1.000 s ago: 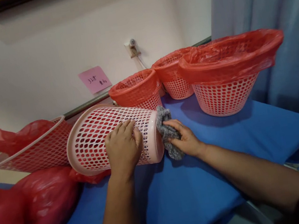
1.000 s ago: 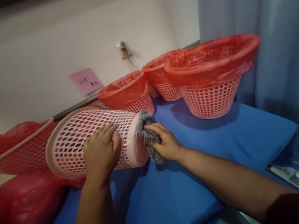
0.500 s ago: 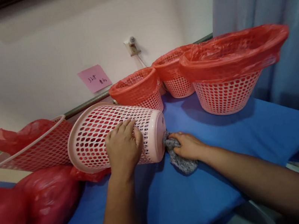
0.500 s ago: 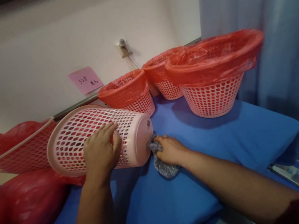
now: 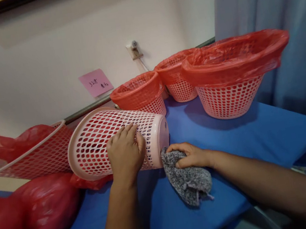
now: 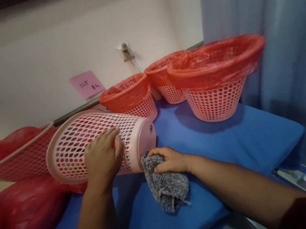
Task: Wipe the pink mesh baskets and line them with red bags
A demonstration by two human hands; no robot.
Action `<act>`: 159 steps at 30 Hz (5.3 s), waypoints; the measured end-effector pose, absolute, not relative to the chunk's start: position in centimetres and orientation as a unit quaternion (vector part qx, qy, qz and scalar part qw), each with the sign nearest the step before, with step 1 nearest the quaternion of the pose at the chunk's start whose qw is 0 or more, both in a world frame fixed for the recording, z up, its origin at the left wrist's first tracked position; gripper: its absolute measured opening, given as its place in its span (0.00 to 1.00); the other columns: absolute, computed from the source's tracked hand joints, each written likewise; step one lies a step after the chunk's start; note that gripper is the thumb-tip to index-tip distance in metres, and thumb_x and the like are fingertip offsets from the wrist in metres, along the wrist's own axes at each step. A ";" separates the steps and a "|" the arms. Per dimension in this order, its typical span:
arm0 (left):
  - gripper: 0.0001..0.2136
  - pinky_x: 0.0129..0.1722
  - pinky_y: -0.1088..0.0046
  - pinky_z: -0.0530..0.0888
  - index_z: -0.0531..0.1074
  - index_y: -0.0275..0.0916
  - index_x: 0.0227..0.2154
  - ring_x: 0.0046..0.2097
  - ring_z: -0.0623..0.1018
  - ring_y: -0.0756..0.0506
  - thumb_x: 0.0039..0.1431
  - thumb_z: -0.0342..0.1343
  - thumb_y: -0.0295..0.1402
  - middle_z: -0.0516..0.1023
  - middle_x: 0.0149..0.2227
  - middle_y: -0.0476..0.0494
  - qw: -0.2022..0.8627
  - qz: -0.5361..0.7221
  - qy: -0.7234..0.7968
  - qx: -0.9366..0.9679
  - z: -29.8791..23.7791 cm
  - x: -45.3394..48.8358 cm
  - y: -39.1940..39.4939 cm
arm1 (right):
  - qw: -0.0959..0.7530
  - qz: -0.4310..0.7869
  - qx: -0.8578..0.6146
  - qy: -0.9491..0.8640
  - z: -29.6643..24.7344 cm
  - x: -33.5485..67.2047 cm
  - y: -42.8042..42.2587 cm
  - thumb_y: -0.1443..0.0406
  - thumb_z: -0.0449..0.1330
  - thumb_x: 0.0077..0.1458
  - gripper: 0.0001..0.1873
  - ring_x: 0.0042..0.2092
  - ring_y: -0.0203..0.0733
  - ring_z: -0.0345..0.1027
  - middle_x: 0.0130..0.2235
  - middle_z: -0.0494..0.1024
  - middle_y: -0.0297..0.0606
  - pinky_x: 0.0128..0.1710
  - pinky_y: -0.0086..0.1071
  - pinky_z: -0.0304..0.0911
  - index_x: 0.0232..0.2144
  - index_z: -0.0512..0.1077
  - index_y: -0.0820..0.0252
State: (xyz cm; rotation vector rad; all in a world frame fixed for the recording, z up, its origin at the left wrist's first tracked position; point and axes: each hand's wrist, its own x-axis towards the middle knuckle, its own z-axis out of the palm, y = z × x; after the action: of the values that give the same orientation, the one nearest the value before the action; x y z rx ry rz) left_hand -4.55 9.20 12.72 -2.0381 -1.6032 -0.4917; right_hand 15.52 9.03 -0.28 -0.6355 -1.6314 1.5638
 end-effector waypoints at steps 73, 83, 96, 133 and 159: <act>0.20 0.60 0.47 0.70 0.79 0.37 0.54 0.62 0.78 0.32 0.69 0.46 0.34 0.82 0.58 0.38 0.271 -0.215 -0.567 -0.747 12.0 -4.4 9.5 | 0.481 0.469 -0.491 -0.555 -2.5 14.1 13.1 0.68 0.65 0.40 0.26 0.43 0.46 0.76 0.41 0.82 0.33 0.51 0.42 0.71 0.46 0.76 0.55; 0.21 0.61 0.47 0.70 0.79 0.37 0.55 0.62 0.77 0.32 0.70 0.45 0.35 0.82 0.58 0.37 0.262 -0.217 -0.574 -0.745 12.1 -4.5 9.6 | 0.624 0.332 -0.247 -0.663 -0.4 14.1 7.8 0.64 0.65 0.54 0.22 0.53 0.45 0.72 0.50 0.77 0.39 0.58 0.42 0.67 0.53 0.72 0.52; 0.19 0.61 0.48 0.69 0.79 0.41 0.55 0.63 0.77 0.33 0.69 0.47 0.34 0.81 0.59 0.39 0.263 -0.216 -0.575 -0.744 12.1 -4.1 9.4 | 0.514 0.498 -0.522 -0.464 -2.7 14.6 14.4 0.66 0.64 0.52 0.29 0.48 0.46 0.77 0.48 0.82 0.41 0.56 0.47 0.72 0.57 0.71 0.59; 0.19 0.62 0.49 0.69 0.79 0.41 0.54 0.63 0.77 0.34 0.69 0.47 0.34 0.82 0.58 0.40 0.256 -0.227 -0.574 -0.744 11.9 -4.2 9.3 | 0.303 0.133 -0.256 -0.908 1.8 16.2 6.4 0.67 0.63 0.52 0.22 0.38 0.43 0.68 0.44 0.73 0.40 0.38 0.36 0.69 0.51 0.79 0.50; 0.20 0.61 0.47 0.69 0.80 0.36 0.54 0.62 0.77 0.32 0.69 0.47 0.33 0.82 0.58 0.38 0.259 -0.229 -0.567 -0.748 11.7 -4.2 9.5 | 0.347 0.347 -0.611 -0.621 -1.0 17.6 16.5 0.67 0.62 0.50 0.26 0.48 0.52 0.77 0.45 0.83 0.42 0.52 0.42 0.71 0.53 0.77 0.58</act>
State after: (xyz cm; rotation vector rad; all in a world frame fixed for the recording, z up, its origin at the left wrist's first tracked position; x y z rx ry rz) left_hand -4.16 9.46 11.73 -2.0262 -1.5360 -0.6218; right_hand 17.58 16.53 -0.95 -1.5855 -1.6101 0.8990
